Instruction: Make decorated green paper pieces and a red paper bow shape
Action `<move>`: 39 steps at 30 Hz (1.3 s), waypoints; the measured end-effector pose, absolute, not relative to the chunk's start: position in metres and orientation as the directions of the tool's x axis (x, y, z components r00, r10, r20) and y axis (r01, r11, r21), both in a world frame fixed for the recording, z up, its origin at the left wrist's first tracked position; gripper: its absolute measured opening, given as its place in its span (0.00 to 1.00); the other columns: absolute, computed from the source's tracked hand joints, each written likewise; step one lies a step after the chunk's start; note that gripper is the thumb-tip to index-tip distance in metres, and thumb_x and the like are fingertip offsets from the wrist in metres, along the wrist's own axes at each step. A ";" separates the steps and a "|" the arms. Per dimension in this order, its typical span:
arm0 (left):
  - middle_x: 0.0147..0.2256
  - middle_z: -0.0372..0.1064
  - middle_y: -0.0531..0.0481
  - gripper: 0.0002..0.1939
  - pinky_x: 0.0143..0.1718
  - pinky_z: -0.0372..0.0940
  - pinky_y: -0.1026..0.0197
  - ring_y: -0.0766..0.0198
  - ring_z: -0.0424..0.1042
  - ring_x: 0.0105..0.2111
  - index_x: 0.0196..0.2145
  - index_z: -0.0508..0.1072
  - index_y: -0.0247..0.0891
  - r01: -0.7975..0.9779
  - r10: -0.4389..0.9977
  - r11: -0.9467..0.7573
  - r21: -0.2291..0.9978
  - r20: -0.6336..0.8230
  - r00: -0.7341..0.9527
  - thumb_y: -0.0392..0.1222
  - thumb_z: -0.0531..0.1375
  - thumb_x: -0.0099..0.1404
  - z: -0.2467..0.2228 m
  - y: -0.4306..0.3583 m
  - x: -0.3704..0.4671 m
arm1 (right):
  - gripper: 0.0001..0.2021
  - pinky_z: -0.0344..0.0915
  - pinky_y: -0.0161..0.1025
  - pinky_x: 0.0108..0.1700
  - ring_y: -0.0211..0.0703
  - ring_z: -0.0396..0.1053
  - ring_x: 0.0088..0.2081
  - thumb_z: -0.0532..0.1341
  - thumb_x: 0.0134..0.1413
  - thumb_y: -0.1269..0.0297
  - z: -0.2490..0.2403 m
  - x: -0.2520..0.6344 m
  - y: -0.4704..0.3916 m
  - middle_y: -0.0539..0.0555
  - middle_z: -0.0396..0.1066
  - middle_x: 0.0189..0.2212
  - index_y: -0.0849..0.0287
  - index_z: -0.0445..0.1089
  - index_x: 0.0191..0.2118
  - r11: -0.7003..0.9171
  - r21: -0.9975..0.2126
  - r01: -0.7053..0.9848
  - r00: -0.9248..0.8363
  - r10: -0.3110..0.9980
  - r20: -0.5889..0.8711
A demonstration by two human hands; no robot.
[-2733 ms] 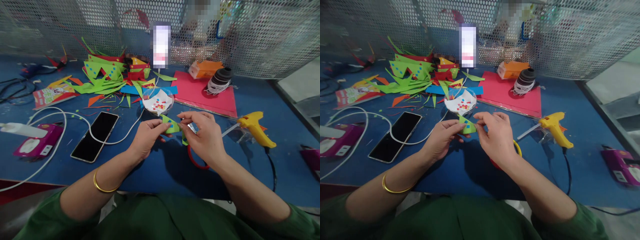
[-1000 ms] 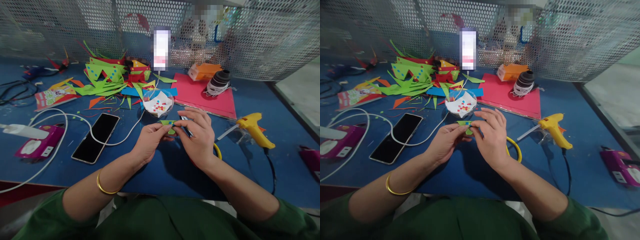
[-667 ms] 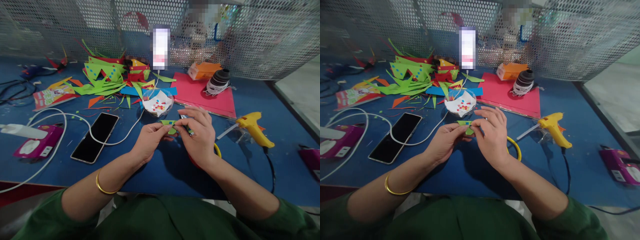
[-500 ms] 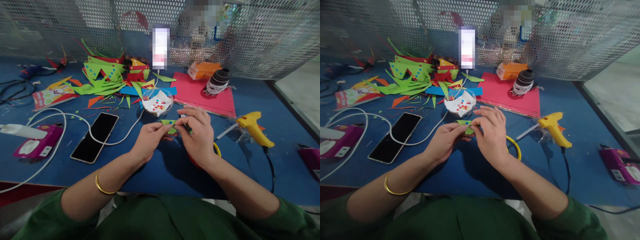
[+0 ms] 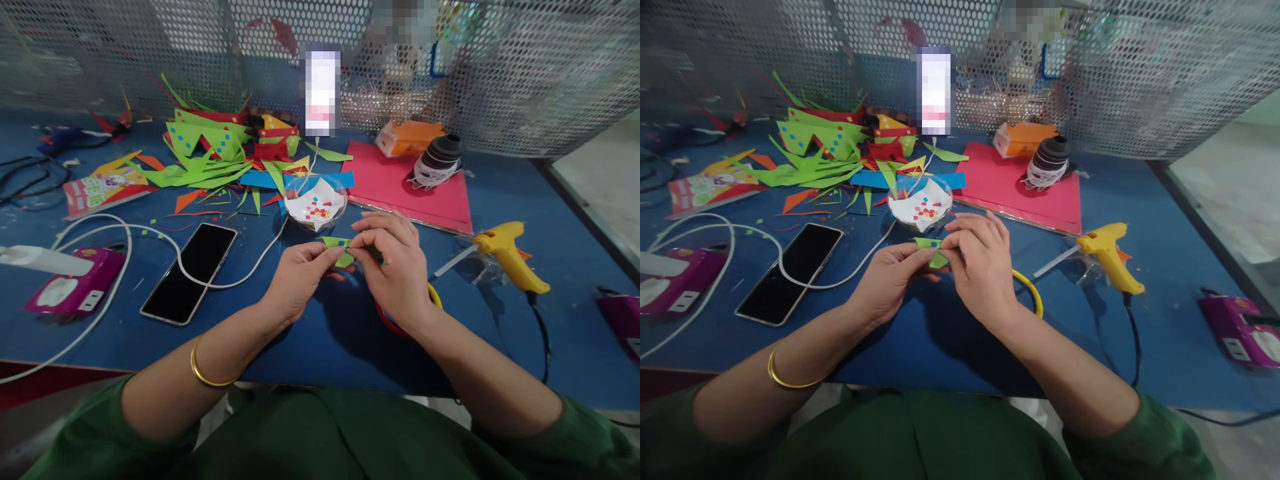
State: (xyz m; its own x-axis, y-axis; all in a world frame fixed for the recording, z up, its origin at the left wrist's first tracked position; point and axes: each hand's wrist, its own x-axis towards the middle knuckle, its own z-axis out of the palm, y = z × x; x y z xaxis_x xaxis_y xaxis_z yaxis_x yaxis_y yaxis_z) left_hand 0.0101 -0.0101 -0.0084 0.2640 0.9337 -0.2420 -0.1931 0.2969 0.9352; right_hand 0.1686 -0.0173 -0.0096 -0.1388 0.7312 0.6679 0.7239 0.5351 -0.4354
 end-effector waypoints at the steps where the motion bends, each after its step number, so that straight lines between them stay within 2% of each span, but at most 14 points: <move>1: 0.30 0.79 0.47 0.09 0.33 0.70 0.62 0.62 0.77 0.31 0.29 0.81 0.38 -0.196 0.933 0.298 0.934 -0.243 0.265 0.46 0.67 0.58 -0.009 -0.010 0.010 | 0.06 0.61 0.56 0.60 0.50 0.74 0.50 0.62 0.60 0.71 -0.009 0.169 -0.018 0.53 0.78 0.41 0.53 0.71 0.33 0.534 -0.437 0.723 -0.138 0.733 0.666; 8: 0.34 0.80 0.47 0.11 0.28 0.67 0.65 0.64 0.77 0.28 0.33 0.81 0.36 -0.226 0.932 0.313 0.923 -0.252 0.261 0.47 0.68 0.58 -0.007 -0.006 0.008 | 0.08 0.61 0.54 0.60 0.47 0.77 0.44 0.61 0.60 0.70 0.000 0.180 -0.015 0.50 0.80 0.38 0.52 0.74 0.43 0.448 -0.517 0.729 -0.084 0.809 0.582; 12: 0.36 0.80 0.45 0.14 0.26 0.66 0.65 0.63 0.78 0.29 0.35 0.81 0.35 -0.221 0.928 0.329 0.918 -0.270 0.258 0.49 0.69 0.56 -0.008 -0.006 0.007 | 0.07 0.62 0.54 0.59 0.47 0.77 0.40 0.62 0.58 0.69 -0.002 0.180 -0.014 0.49 0.79 0.33 0.53 0.73 0.42 0.423 -0.530 0.735 -0.069 0.824 0.562; 14: 0.34 0.79 0.46 0.14 0.25 0.65 0.66 0.63 0.77 0.29 0.34 0.81 0.36 -0.196 0.929 0.330 0.923 -0.280 0.243 0.48 0.70 0.55 -0.009 -0.006 0.007 | 0.07 0.62 0.55 0.59 0.46 0.77 0.39 0.62 0.57 0.69 -0.004 0.178 -0.015 0.48 0.79 0.32 0.53 0.72 0.41 0.430 -0.522 0.737 -0.068 0.815 0.576; 17: 0.29 0.78 0.47 0.12 0.24 0.64 0.66 0.64 0.76 0.27 0.32 0.80 0.35 -0.167 0.931 0.333 0.928 -0.295 0.216 0.47 0.71 0.55 -0.011 -0.005 0.007 | 0.07 0.62 0.54 0.60 0.44 0.77 0.37 0.62 0.58 0.69 -0.001 0.179 -0.014 0.47 0.79 0.33 0.53 0.71 0.42 0.452 -0.481 0.751 -0.108 0.803 0.586; 20: 0.29 0.78 0.47 0.11 0.22 0.62 0.66 0.65 0.76 0.25 0.29 0.79 0.36 -0.180 0.931 0.340 0.923 -0.302 0.206 0.46 0.71 0.55 -0.012 -0.003 0.007 | 0.05 0.63 0.54 0.59 0.46 0.78 0.40 0.62 0.61 0.67 0.012 0.191 -0.014 0.49 0.80 0.35 0.53 0.71 0.43 0.462 -0.383 0.800 -0.138 0.763 0.631; 24: 0.30 0.79 0.45 0.12 0.22 0.63 0.66 0.66 0.76 0.25 0.27 0.78 0.37 -0.196 0.925 0.359 0.912 -0.321 0.203 0.48 0.71 0.55 -0.013 0.000 0.007 | 0.06 0.64 0.57 0.58 0.52 0.78 0.43 0.62 0.62 0.66 0.033 0.218 -0.019 0.52 0.80 0.37 0.50 0.72 0.44 0.368 -0.292 0.883 -0.047 0.688 0.724; 27: 0.30 0.80 0.45 0.12 0.22 0.63 0.67 0.67 0.76 0.25 0.28 0.79 0.37 -0.216 0.922 0.369 0.904 -0.328 0.205 0.48 0.71 0.56 -0.013 0.000 0.006 | 0.06 0.69 0.56 0.51 0.57 0.77 0.44 0.62 0.62 0.64 0.034 0.234 -0.029 0.54 0.80 0.38 0.50 0.73 0.44 0.274 -0.344 0.898 0.062 0.696 0.715; 30: 0.29 0.80 0.45 0.11 0.22 0.63 0.68 0.68 0.76 0.24 0.28 0.79 0.36 -0.249 0.918 0.382 0.890 -0.336 0.209 0.47 0.71 0.55 -0.012 0.001 0.006 | 0.06 0.71 0.54 0.45 0.58 0.77 0.42 0.62 0.62 0.61 0.026 0.246 -0.038 0.55 0.80 0.38 0.50 0.74 0.43 0.236 -0.376 0.896 0.096 0.723 0.684; 35: 0.32 0.80 0.44 0.11 0.23 0.66 0.68 0.68 0.77 0.25 0.30 0.79 0.35 -0.278 0.918 0.385 0.880 -0.334 0.214 0.46 0.71 0.55 -0.013 0.001 0.007 | 0.06 0.70 0.50 0.41 0.56 0.78 0.39 0.64 0.60 0.61 0.017 0.258 -0.044 0.56 0.80 0.36 0.52 0.75 0.42 0.198 -0.406 0.892 0.155 0.712 0.685; 39: 0.32 0.80 0.44 0.10 0.24 0.66 0.68 0.66 0.77 0.26 0.30 0.79 0.34 -0.259 0.909 0.401 0.878 -0.347 0.232 0.44 0.70 0.57 -0.013 -0.002 0.009 | 0.06 0.72 0.47 0.44 0.51 0.78 0.43 0.63 0.60 0.63 0.019 0.239 -0.045 0.53 0.80 0.39 0.52 0.75 0.43 0.283 -0.506 0.815 0.089 0.802 0.591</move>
